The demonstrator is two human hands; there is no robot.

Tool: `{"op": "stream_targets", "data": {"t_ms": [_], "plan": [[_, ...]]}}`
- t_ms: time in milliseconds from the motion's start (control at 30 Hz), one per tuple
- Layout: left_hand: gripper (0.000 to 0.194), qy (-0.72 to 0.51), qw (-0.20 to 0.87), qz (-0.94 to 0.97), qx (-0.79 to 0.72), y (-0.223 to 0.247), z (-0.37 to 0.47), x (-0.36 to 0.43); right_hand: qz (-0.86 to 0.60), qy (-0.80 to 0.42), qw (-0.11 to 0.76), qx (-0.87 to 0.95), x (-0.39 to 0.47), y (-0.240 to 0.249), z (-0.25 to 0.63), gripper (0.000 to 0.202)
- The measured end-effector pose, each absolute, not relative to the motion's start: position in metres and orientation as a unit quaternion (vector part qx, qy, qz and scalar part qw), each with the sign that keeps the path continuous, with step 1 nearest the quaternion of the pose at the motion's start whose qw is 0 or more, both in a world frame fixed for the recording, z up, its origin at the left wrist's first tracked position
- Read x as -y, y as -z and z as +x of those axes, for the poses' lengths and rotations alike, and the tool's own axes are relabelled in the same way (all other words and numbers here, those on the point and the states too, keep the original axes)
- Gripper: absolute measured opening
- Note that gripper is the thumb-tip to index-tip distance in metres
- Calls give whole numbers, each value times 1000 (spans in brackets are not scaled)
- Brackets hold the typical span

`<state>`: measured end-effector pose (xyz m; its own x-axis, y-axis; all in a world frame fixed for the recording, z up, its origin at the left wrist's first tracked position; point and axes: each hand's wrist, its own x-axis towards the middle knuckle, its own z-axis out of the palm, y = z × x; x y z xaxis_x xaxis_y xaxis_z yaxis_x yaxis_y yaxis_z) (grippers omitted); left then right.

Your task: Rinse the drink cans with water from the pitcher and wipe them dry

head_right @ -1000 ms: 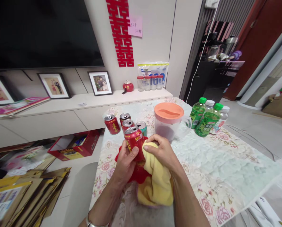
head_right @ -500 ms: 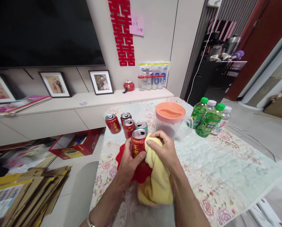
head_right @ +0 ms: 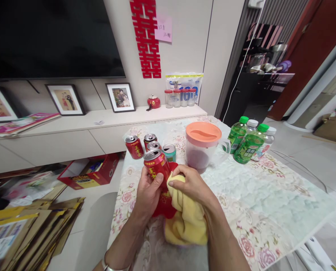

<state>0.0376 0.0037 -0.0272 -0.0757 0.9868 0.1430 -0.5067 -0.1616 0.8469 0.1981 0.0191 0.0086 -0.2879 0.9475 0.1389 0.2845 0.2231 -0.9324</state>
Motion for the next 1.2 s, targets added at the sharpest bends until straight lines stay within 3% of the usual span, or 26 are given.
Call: {"op": "stream_targets", "data": {"t_ms": [133,367,533,833,1200], "plan": [[58,-637,573,390,-335,28,37,-4,-466,-424,385,674,-18,-11,200,16],[69,-597,598,425,-326,22,40,2,-453,-479,544,520,-14,-13,197,32],[81,-584,561,462,-362,24,42,4,-446,-410,623,495,-12,-13,193,33],[85,-585,458,508,-435,33,41,-2,-455,-391,562,570,-15,-10,196,28],[81,-602,563,449,-345,30,38,0,-465,-399,493,618,-18,-10,198,25]]}}
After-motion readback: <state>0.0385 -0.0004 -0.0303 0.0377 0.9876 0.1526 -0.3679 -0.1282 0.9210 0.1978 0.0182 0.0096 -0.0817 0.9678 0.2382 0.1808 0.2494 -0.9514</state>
